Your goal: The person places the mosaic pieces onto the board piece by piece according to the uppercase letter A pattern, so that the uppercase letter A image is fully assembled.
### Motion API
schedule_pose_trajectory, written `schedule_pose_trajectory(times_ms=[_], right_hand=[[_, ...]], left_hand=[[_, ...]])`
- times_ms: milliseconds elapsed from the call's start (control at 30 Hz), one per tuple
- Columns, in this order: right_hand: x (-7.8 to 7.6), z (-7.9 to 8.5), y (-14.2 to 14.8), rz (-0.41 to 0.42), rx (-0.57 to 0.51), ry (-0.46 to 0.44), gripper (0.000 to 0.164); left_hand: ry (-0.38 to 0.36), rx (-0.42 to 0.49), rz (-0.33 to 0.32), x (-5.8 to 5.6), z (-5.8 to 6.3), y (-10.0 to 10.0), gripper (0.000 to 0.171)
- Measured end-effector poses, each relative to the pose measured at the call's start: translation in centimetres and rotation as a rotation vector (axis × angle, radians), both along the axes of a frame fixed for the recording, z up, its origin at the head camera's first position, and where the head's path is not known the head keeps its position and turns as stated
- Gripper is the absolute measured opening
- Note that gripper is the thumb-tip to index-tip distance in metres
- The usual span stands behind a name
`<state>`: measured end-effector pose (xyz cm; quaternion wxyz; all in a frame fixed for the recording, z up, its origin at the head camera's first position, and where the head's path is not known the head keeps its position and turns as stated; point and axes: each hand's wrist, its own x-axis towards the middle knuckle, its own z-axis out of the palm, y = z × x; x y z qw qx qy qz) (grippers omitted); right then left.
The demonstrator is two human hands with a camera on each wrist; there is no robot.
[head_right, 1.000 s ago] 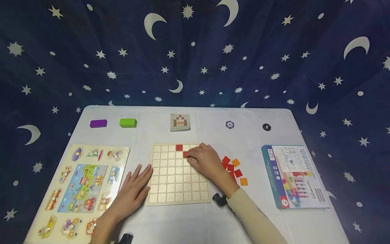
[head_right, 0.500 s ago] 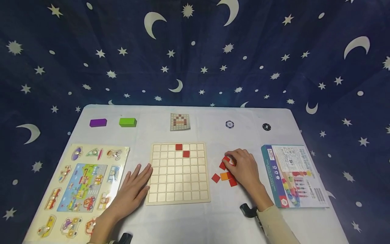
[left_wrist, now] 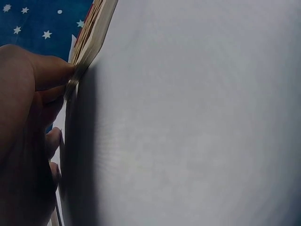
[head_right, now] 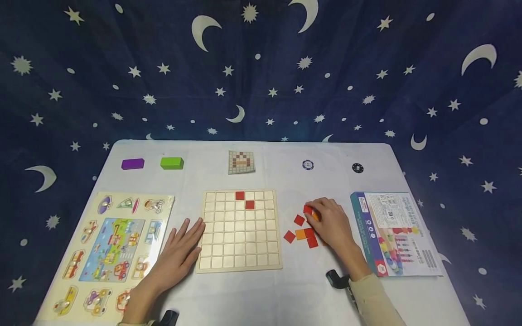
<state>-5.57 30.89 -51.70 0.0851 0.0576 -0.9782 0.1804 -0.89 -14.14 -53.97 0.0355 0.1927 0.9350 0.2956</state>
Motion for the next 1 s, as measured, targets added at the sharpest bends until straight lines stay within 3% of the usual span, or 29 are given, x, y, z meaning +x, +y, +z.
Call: schedule_pose_trajectory(times_ms=[200,400,700,900,1000], right_hand=[[-0.1,0.3,0.0,-0.020,0.009,-0.016,0.037],[-0.5,0.4,-1.0,-0.003,-0.022,0.027,0.035],[-1.6,1.0,-5.5,0.140,-0.051,0.029,0.030],[-2.1,0.8,-9.0,0.280,-0.051,0.025,0.030],[-2.2,0.6,-10.1,0.306,-0.038,0.027,0.031]], left_hand=[[0.033,0.007,-0.005,-0.1,-0.3,0.0,0.059],[0.088,0.022,-0.005,0.0,-0.3,0.0,0.059],[-0.010,-0.010,0.010,-0.1,-0.2,-0.1,0.058],[0.038,0.001,0.008,-0.1,-0.6,-0.2,0.059],[0.078,0.015,0.003,0.0,-0.5,-0.1,0.059]])
